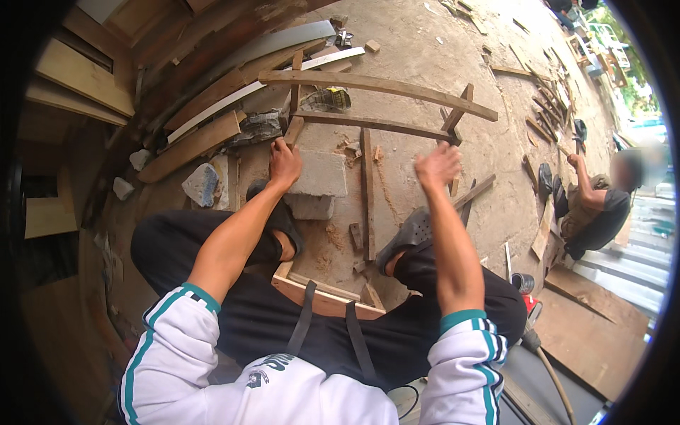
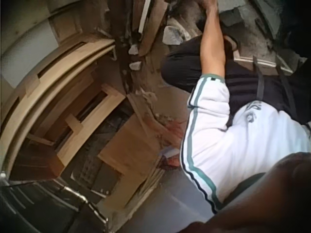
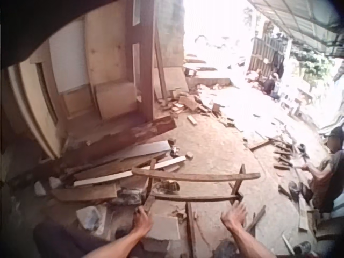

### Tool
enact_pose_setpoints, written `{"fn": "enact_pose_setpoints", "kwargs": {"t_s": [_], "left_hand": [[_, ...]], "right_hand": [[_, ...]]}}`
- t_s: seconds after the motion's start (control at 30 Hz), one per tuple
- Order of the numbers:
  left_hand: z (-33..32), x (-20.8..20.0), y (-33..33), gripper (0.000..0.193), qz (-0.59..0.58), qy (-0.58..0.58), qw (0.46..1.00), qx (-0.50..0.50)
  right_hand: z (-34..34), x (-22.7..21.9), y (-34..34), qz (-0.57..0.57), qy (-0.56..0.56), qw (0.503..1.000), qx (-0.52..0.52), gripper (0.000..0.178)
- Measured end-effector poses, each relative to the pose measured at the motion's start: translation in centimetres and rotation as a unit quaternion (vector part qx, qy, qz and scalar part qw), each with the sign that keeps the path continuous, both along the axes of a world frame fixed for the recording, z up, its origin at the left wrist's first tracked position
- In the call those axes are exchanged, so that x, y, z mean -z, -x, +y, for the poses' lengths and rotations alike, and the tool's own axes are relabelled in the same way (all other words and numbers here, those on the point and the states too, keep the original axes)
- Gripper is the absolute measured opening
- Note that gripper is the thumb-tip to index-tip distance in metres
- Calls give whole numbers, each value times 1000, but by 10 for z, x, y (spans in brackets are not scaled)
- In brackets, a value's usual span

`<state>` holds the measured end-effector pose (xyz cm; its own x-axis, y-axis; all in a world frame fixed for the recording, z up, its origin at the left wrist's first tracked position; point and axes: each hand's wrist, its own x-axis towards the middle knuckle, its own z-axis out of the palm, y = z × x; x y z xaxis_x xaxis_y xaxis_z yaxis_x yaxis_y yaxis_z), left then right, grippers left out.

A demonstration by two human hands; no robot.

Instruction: The person sits on the floor and assembles a small wooden frame using a hammer and nails. They position wooden pieces on concrete blocks, insert nails, and hammer them to secure the joints.

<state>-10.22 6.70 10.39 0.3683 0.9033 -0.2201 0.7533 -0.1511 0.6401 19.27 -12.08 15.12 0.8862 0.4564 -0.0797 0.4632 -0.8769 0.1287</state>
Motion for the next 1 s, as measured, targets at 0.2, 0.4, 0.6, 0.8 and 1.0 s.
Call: {"fn": "enact_pose_setpoints", "kwargs": {"t_s": [0.2,0.4,0.6,0.8,1.0], "left_hand": [[2,20,-4,41,-10,-23,999,38],[1,16,5,40,-10,-79,997,8],[-11,23,16,40,-62,-125,990,21],[-52,31,19,44,-87,-137,987,0],[-74,31,6,41,-56,-122,991,-25]], "right_hand": [[-77,37,-141,294,15,956,6,61],[-79,56,-103,414,-236,860,183,44],[-104,56,-75,340,-359,860,127,41],[-137,77,-95,240,-406,881,39,34],[-172,109,-85,301,-347,879,125,43]]}}
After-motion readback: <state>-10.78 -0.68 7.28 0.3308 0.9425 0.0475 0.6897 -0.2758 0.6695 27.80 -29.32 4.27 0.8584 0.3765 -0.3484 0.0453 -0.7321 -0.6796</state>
